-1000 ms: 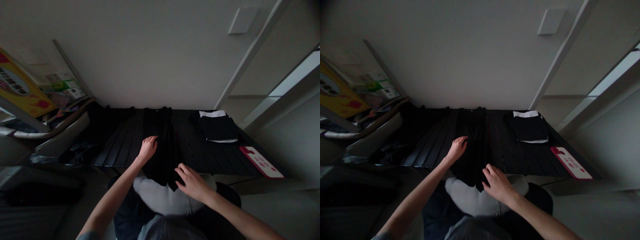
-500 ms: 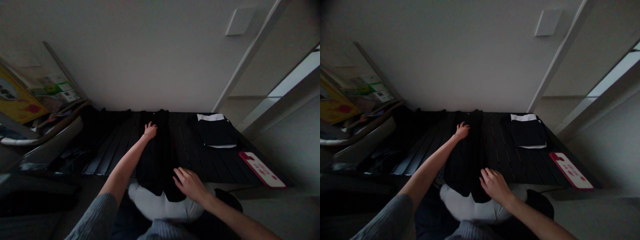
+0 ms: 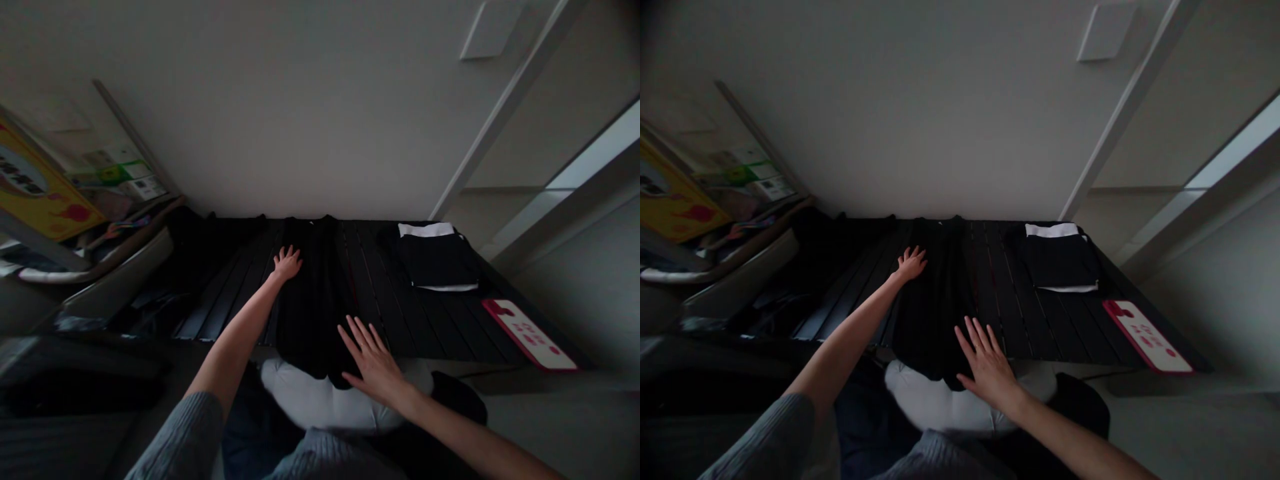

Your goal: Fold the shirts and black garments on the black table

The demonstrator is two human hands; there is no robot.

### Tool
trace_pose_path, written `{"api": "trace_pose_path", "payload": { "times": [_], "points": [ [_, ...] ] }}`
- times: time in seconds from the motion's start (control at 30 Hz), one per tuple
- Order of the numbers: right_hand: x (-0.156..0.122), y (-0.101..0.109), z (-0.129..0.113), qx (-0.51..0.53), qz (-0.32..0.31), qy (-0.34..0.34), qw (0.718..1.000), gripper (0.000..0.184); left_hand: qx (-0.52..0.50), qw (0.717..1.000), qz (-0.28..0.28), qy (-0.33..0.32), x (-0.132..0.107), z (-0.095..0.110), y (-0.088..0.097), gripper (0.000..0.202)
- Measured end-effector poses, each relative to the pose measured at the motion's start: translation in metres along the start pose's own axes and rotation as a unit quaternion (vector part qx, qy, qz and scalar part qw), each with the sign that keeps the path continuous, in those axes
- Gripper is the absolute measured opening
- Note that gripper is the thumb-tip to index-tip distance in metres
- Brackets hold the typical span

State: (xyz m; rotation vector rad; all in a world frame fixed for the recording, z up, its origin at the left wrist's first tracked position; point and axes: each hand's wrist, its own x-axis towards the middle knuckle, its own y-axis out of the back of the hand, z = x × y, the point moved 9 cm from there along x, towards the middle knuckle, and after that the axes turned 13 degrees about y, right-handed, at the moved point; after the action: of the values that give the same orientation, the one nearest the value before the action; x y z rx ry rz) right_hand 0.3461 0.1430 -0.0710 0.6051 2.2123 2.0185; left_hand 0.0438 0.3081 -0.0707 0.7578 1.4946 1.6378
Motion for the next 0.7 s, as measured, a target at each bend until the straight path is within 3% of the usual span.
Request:
{"api": "trace_pose_path", "payload": {
  "times": [0.1,0.23,0.5,0.63,0.7],
  "points": [
    [-0.008,0.003,-0.008,-0.020,-0.007,0.019,1.000,0.100,-0.013,1.000,0.014,-0.013,-0.024,-0.002,-0.007,0.055],
    [-0.021,0.008,-0.014,-0.026,-0.031,0.082,0.996,0.110,-0.034,0.997,0.031,-0.069,-0.073,-0.008,-0.010,0.052],
    [-0.029,0.015,0.002,-0.061,-0.059,0.172,0.981,0.102,-0.054,0.985,0.040,-0.160,-0.180,-0.046,0.003,0.045],
    [-0.020,0.021,0.012,-0.063,-0.014,0.158,0.985,0.096,-0.037,0.967,0.012,-0.253,-0.234,-0.054,0.011,0.048],
    [-0.014,0.023,0.017,-0.075,0.020,0.132,0.988,0.092,-0.008,0.954,0.002,-0.298,-0.255,-0.055,0.009,0.061]
  ]
}}
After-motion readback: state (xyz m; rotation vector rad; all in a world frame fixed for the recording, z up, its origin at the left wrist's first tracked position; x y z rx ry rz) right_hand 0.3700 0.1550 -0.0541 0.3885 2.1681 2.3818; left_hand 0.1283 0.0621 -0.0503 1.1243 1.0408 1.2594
